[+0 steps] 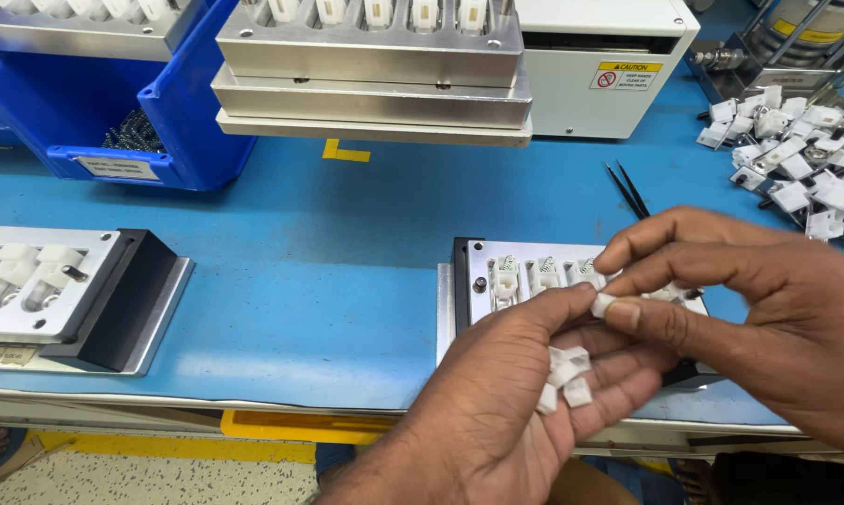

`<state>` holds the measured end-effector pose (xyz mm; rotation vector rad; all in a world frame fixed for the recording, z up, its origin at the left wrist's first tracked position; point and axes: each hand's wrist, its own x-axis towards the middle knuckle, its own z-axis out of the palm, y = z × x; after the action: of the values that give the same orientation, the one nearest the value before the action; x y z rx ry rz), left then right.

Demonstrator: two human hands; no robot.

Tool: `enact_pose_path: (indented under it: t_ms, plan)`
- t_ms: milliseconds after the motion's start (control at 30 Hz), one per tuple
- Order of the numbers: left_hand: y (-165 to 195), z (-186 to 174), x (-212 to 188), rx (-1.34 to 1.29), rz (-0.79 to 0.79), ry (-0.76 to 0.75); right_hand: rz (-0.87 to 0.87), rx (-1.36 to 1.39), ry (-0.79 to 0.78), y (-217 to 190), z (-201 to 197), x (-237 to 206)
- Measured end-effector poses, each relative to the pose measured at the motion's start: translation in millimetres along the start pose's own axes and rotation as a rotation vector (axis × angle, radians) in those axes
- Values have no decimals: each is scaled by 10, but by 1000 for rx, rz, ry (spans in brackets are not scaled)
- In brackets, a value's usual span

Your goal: The person takes metal springs from a blue parts bin and inserts them into white plastic housings seated in an aluminum fixture, then picks white plastic covers and presses them onto the spring-loaded housings, working on one housing at a time along the fixture.

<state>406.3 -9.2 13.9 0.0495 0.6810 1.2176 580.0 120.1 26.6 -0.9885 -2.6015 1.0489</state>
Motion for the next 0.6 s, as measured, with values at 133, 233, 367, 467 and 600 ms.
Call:
enact_pose_path:
  t_ms: [133, 233, 367, 467, 600]
  plan:
    - [27, 24, -41, -19, 35, 71, -55, -313, 65, -61, -32, 12]
    - [22, 67, -41, -27, -7, 153, 242, -383, 110, -197, 11, -9]
    - [25, 110, -51, 5, -14, 165, 340, -269, 190, -326, 78, -58]
    - [-5, 156, -51, -20, -31, 196, 225, -314, 215, -336, 95, -105]
    - [-19, 157, -30, -20, -74, 226, 57, -320, 234, -321, 51, -59]
